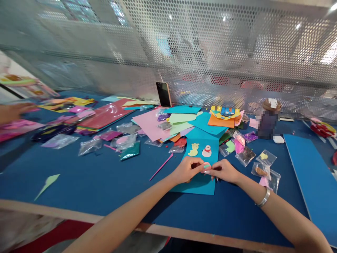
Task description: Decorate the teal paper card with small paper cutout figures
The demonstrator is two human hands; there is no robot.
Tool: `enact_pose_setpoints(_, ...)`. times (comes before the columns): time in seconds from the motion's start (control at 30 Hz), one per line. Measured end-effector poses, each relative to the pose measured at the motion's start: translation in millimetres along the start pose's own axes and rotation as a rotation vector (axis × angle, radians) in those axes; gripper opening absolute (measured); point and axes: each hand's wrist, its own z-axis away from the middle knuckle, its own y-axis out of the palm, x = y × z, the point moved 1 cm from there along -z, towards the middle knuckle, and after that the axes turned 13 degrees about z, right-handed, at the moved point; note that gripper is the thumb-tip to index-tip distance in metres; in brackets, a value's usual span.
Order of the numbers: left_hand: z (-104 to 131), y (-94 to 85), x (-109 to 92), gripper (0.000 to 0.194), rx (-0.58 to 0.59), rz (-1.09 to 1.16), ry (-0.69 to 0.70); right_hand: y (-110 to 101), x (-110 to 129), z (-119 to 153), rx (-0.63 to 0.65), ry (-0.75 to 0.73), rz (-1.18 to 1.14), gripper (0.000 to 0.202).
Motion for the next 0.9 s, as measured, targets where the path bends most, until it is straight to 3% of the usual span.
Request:
enact_pose_setpoints(0.3, -0.3, 1.7, -0.1, 0.039, 0.0, 0.04, -0.009, 0.3, 0.8, 0.0, -0.001, 0.007, -0.023, 0.04)
enact_pose_setpoints(0.47, -0.4, -1.4, -0.4, 0.039, -0.001, 0.103, -0.117, -1.0, -0.7, -0.1, 0.009, -0.004, -0.045, 0.037)
enact_pose_setpoints(0.67, -1.7, -0.6, 6.4, 0.039, 0.116, 0.2, -0.161, -1.2, -5.3, -0.6, 0.02, -0.029, -0.046, 0.039)
enact_pose_setpoints(0.9, -0.3, 0.4, 1.4, 0.035, 0.038, 0.28, -0.21, -2.1, -2.8, 0.1, 0.012, -0.027, -0.034, 0.038)
